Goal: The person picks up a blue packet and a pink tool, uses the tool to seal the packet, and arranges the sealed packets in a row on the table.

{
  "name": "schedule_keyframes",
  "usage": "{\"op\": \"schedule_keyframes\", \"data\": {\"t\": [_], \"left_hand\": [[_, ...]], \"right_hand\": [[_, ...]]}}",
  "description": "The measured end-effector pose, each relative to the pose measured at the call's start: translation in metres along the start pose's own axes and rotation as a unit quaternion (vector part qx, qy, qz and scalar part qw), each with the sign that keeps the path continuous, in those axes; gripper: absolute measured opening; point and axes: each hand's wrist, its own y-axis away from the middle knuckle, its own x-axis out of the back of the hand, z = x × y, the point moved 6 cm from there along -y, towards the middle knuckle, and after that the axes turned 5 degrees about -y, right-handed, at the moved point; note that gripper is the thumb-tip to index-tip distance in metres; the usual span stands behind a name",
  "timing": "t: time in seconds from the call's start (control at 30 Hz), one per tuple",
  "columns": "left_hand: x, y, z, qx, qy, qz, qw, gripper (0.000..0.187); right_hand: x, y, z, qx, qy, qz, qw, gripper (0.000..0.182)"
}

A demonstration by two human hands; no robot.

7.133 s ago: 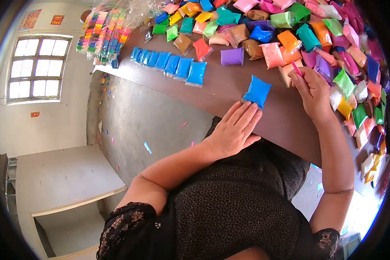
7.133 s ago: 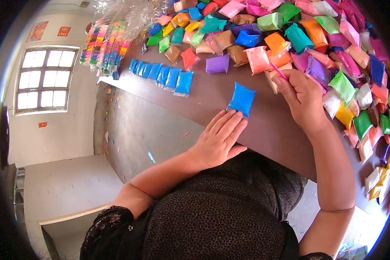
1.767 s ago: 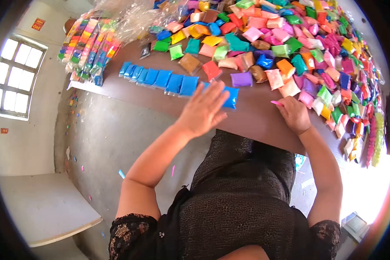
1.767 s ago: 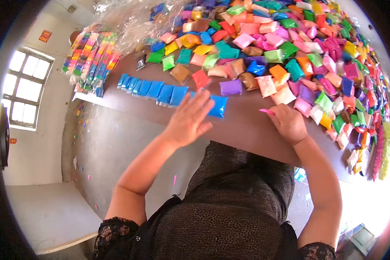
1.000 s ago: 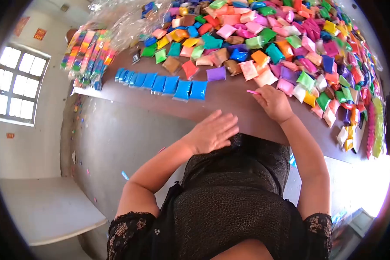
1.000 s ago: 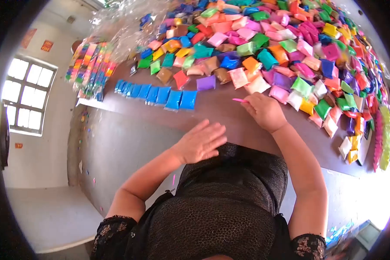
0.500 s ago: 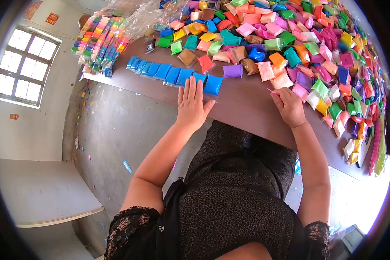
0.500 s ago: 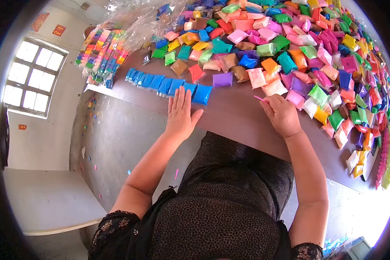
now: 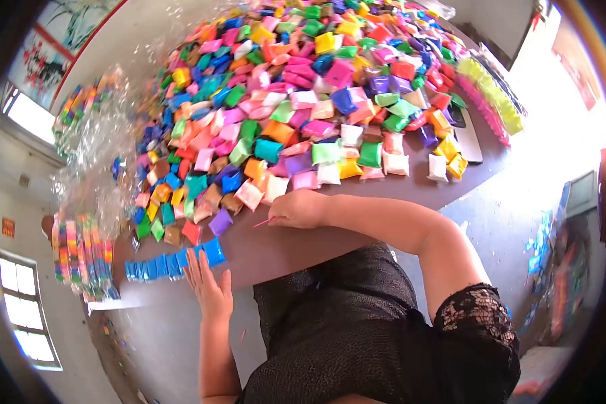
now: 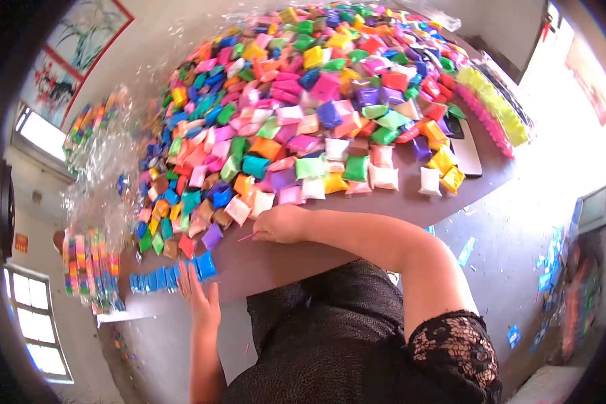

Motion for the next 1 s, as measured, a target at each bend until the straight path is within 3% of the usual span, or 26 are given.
{"op": "schedule_keyframes", "data": {"t": [0.27,0.33,0.4,0.47,0.5,0.53,0.57,0.63,0.67,0.73,0.77,0.8,0.87,0.9,0.93,1.0], "left_hand": [[0.024,-0.079,0.11,-0.105,0.03,0.003,0.994,0.06],[0.028,-0.113,0.141,-0.179,0.082,0.059,0.979,0.058],[0.029,-0.147,0.171,-0.221,0.121,0.112,0.961,0.056],[0.023,-0.169,0.207,-0.242,0.138,0.105,0.955,0.057],[0.02,-0.175,0.229,-0.255,0.15,0.071,0.953,0.054],[0.014,-0.171,0.249,-0.298,0.254,0.096,0.915,0.047],[0.001,-0.161,0.275,-0.351,0.258,0.011,0.9,0.039],[-0.017,-0.132,0.32,-0.444,0.256,0.035,0.858,0.033],[-0.015,-0.122,0.336,-0.479,0.259,0.036,0.838,0.032],[-0.03,-0.101,0.336,-0.466,0.266,0.054,0.842,0.033],[-0.038,-0.091,0.329,-0.464,0.285,0.068,0.836,0.034],[-0.036,-0.088,0.318,-0.457,0.28,0.069,0.841,0.034],[-0.032,-0.088,0.286,-0.392,0.285,0.004,0.875,0.036],[-0.031,-0.083,0.264,-0.395,0.225,0.03,0.89,0.04],[-0.026,-0.084,0.242,-0.358,0.203,0.027,0.911,0.041],[-0.026,-0.082,0.197,-0.271,0.173,0.016,0.947,0.044]], "right_hand": [[0.026,0.017,0.006,0.044,-0.146,0.121,0.981,0.018],[0.045,0.019,0.009,0.026,-0.154,0.138,0.978,0.019],[0.056,0.02,0.023,-0.015,-0.17,0.23,0.958,0.016],[0.047,0.019,0.024,0.065,-0.186,0.215,0.956,0.019],[0.041,0.026,0.02,0.118,-0.131,0.183,0.967,0.028],[0.037,0.025,0.008,0.141,-0.161,0.161,0.964,0.028],[0.039,0.018,0.001,0.053,-0.15,0.121,0.98,0.03],[0.046,0.016,0.006,-0.131,-0.086,0.044,0.987,0.033],[0.043,0.017,0.006,-0.114,-0.088,0.033,0.989,0.033],[0.018,0.02,-0.002,-0.002,-0.079,-0.049,0.996,0.028],[0.012,0.022,-0.004,0.089,-0.1,0.025,0.991,0.023],[0.006,0.021,0.002,0.096,-0.105,0.019,0.99,0.023],[0.012,0.021,0.022,0.095,-0.092,0.105,0.986,0.023],[-0.026,0.015,0.092,-0.163,-0.102,0.077,0.978,0.023],[-0.012,0.015,0.082,-0.16,-0.098,0.075,0.979,0.023],[0.046,0.016,0.032,-0.031,-0.006,0.217,0.976,0.022]]}}
